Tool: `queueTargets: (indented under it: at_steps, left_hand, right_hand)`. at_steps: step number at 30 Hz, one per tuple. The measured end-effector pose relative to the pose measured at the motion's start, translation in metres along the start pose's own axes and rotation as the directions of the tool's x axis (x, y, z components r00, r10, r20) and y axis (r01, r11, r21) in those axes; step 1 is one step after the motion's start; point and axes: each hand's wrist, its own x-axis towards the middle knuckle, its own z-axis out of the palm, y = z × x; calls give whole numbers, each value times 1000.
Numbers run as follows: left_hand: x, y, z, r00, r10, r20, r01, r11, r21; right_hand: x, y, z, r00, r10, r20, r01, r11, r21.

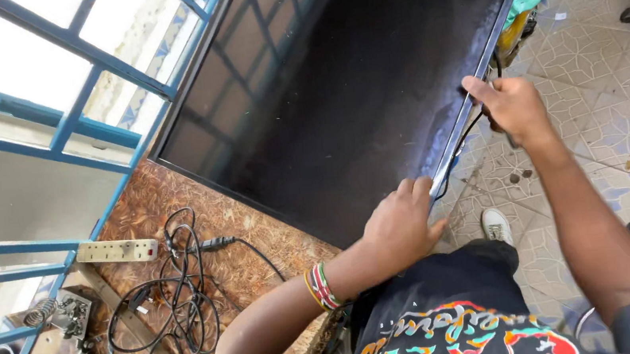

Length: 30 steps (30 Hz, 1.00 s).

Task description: The person repairs the bezel and edge of a television screen by applying adhesive and pressing the frame into place.

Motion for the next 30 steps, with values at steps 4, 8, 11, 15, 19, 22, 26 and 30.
queueTargets:
  at_steps: [4,8,11,15,19,22,26,30]
  left_hand:
    - [1,-8,58,910,183,-372,64,824,562]
    - [4,4,45,915,102,-391,142,825,547]
    - [7,17,24,957,-229,-176,255,957,141]
    - [-1,38,27,871,-437,-223,424,899,-106]
    - [-25,61,15,769,-476,-427,487,869,-90]
    - [-56,79,17,629,-656,-416,659,735,-163]
    - [-62,107,27,217,-925,-311,720,367,-589]
    - [-57,87,105,-202,-970,-135,-81,154,-985]
  right_hand:
    - [-3,-61,-23,963,82,256,-115,986,119]
    - [8,-81,-34,919,102,381,-158,980,118]
    - [32,-59,-37,850,96,518,-211,963,168]
    - [33,-64,-51,817,106,567,-7,985,-174]
    - [21,-61,-68,790,-110,603,427,804,-413]
    - [-7,-44,-66,547,-493,676,763,625,-162]
    - [-47,-77,-35,66,-758,649,983,161,88]
    - [-73,-88,8,-252,-559,790,968,-147,204]
